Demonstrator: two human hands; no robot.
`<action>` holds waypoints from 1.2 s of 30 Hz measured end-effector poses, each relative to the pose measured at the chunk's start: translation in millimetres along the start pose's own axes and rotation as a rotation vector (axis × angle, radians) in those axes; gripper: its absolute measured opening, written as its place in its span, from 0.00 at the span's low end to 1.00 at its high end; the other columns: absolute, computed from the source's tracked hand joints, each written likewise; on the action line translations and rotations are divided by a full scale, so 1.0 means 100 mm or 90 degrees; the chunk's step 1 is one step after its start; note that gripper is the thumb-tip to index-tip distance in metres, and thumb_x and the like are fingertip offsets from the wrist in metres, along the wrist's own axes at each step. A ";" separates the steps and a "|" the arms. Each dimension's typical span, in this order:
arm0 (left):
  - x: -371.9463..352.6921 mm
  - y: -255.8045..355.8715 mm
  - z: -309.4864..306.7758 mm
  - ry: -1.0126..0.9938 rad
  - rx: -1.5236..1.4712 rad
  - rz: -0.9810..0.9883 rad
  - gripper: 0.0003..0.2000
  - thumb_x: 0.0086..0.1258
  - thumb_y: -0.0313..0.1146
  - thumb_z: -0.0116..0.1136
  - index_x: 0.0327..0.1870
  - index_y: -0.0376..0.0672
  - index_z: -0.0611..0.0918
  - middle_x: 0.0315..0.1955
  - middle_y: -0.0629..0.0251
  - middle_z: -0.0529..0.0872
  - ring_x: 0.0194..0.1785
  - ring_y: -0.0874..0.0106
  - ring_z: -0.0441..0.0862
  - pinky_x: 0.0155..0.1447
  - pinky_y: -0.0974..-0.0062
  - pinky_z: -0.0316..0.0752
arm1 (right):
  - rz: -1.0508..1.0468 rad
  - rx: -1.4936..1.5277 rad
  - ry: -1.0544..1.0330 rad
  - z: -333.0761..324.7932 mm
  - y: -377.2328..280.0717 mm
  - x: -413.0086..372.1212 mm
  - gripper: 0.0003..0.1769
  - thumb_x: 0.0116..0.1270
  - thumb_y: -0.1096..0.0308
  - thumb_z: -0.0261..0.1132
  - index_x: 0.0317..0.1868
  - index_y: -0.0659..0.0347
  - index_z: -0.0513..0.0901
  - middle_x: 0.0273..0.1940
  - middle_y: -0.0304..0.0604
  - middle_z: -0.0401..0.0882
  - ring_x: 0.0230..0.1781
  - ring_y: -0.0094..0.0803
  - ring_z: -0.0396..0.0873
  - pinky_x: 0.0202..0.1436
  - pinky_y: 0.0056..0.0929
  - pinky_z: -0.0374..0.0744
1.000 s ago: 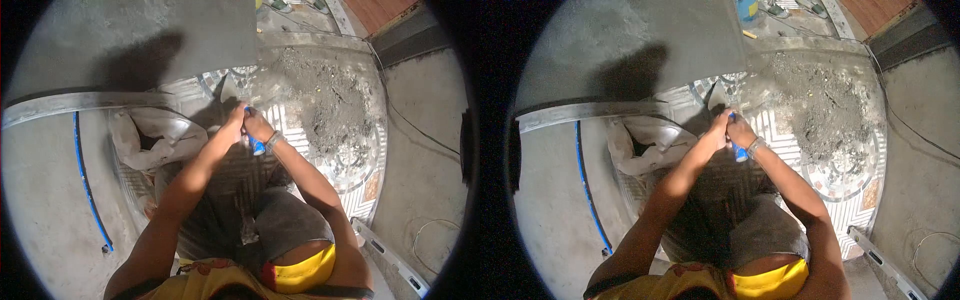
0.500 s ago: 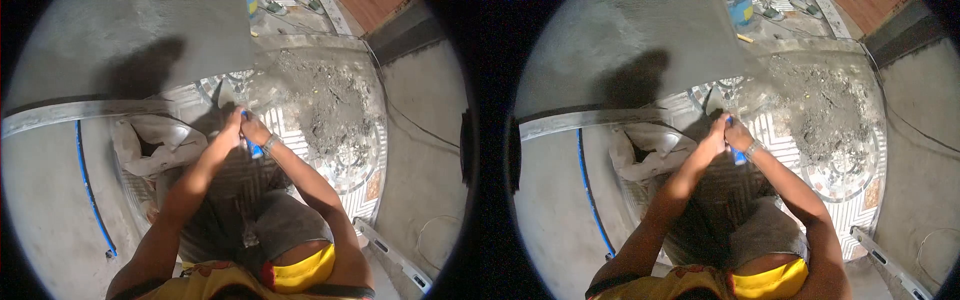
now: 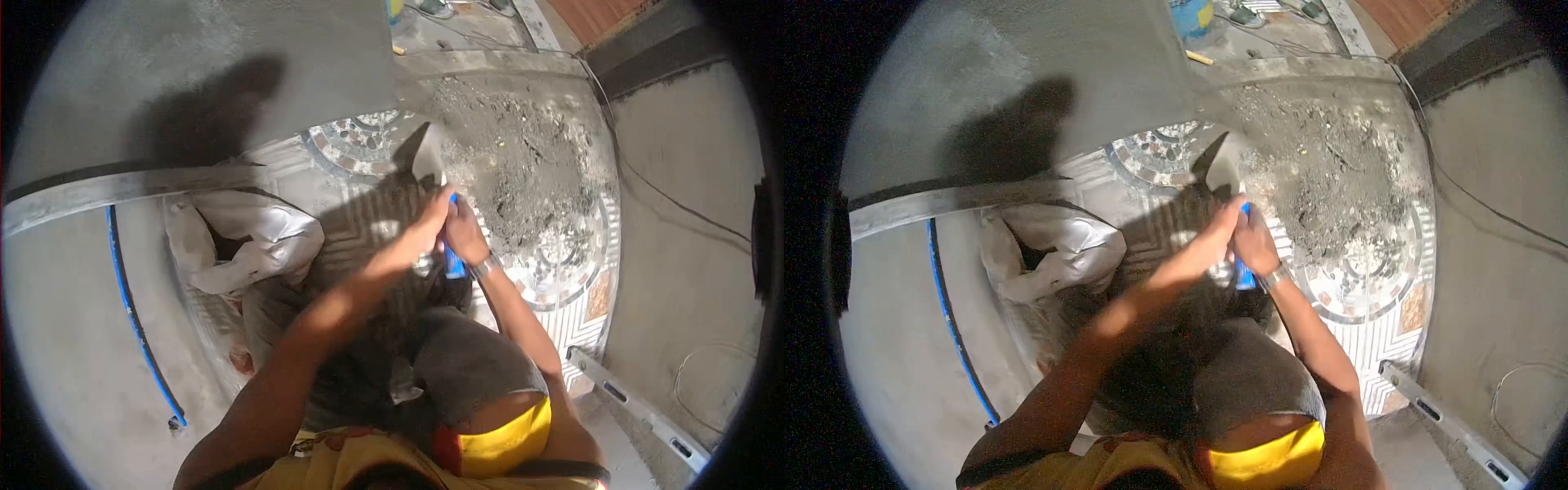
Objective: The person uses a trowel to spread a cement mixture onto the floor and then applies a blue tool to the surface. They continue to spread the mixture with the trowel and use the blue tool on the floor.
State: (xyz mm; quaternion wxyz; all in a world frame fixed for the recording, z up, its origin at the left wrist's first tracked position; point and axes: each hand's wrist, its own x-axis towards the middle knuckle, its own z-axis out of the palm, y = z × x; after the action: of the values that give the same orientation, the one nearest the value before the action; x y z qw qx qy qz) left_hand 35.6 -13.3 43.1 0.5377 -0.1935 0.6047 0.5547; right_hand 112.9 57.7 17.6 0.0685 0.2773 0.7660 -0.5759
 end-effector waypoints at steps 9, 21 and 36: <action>0.07 -0.29 -0.10 -0.094 -0.142 -0.097 0.24 0.59 0.63 0.49 0.29 0.48 0.74 0.14 0.69 0.71 0.13 0.72 0.67 0.12 0.72 0.59 | -0.047 -0.066 -0.070 -0.05 0.06 -0.07 0.24 0.66 0.63 0.49 0.56 0.73 0.63 0.25 0.58 0.76 0.19 0.43 0.77 0.24 0.39 0.76; 0.62 -1.53 -0.02 -0.130 -0.376 0.264 0.15 0.70 0.46 0.45 0.33 0.44 0.77 0.24 0.71 0.75 0.26 0.79 0.72 0.29 0.78 0.67 | -0.092 -0.163 -0.113 -0.13 -0.12 -0.48 0.15 0.66 0.68 0.51 0.49 0.69 0.69 0.32 0.55 0.80 0.21 0.40 0.79 0.23 0.35 0.77; -0.40 -1.27 -0.68 -0.155 -0.178 -0.029 0.32 0.67 0.64 0.30 0.46 0.40 0.73 0.33 0.58 0.77 0.35 0.70 0.75 0.39 0.69 0.72 | -0.180 -0.376 -0.141 0.18 -0.16 -0.60 0.17 0.65 0.66 0.54 0.51 0.67 0.68 0.26 0.52 0.79 0.20 0.38 0.78 0.20 0.31 0.76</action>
State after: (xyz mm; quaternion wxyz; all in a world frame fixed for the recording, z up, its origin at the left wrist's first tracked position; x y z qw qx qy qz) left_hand 125.6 -126.8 5.6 0.5871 -0.2111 0.4478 0.6405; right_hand 151.5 17.1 50.9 0.1479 0.0724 0.9183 -0.3601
